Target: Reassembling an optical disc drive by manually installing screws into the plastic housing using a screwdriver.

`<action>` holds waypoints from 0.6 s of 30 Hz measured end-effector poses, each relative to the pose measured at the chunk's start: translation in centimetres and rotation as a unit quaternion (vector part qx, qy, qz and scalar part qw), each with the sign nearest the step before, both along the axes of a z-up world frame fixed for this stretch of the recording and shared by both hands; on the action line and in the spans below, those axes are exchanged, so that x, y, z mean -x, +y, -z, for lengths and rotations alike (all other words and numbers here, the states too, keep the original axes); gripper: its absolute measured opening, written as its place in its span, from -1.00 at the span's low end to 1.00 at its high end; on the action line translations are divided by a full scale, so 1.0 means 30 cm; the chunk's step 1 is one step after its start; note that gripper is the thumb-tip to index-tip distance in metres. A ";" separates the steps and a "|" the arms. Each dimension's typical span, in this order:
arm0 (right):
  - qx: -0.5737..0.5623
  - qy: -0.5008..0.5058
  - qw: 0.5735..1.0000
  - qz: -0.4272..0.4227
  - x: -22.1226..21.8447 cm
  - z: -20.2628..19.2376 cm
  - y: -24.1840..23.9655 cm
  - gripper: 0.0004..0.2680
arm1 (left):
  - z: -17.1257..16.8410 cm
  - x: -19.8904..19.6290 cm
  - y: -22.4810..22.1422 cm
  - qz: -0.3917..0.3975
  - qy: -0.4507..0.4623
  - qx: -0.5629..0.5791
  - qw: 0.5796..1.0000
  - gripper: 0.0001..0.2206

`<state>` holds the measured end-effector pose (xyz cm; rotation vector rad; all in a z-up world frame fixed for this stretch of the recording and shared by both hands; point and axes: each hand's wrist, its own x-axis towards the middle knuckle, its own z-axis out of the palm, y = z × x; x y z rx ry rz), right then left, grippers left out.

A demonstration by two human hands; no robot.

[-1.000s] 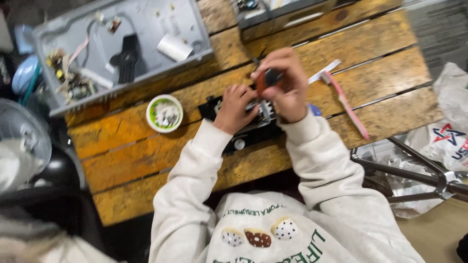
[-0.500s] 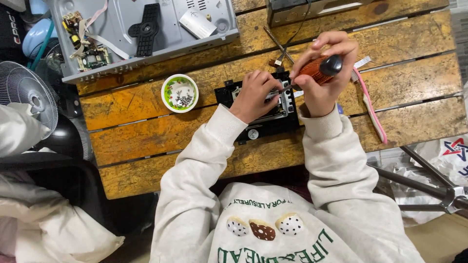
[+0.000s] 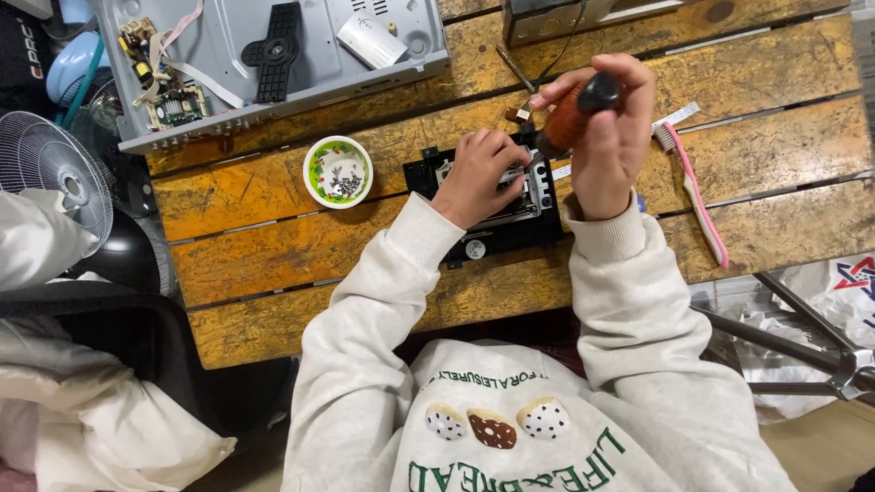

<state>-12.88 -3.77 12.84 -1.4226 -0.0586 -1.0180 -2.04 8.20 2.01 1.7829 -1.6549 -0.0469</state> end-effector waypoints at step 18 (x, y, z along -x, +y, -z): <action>0.171 0.026 0.977 0.127 -0.001 -0.051 0.031 -0.69 | 0.002 -0.002 -0.002 -0.002 0.002 -0.005 1.000 -0.76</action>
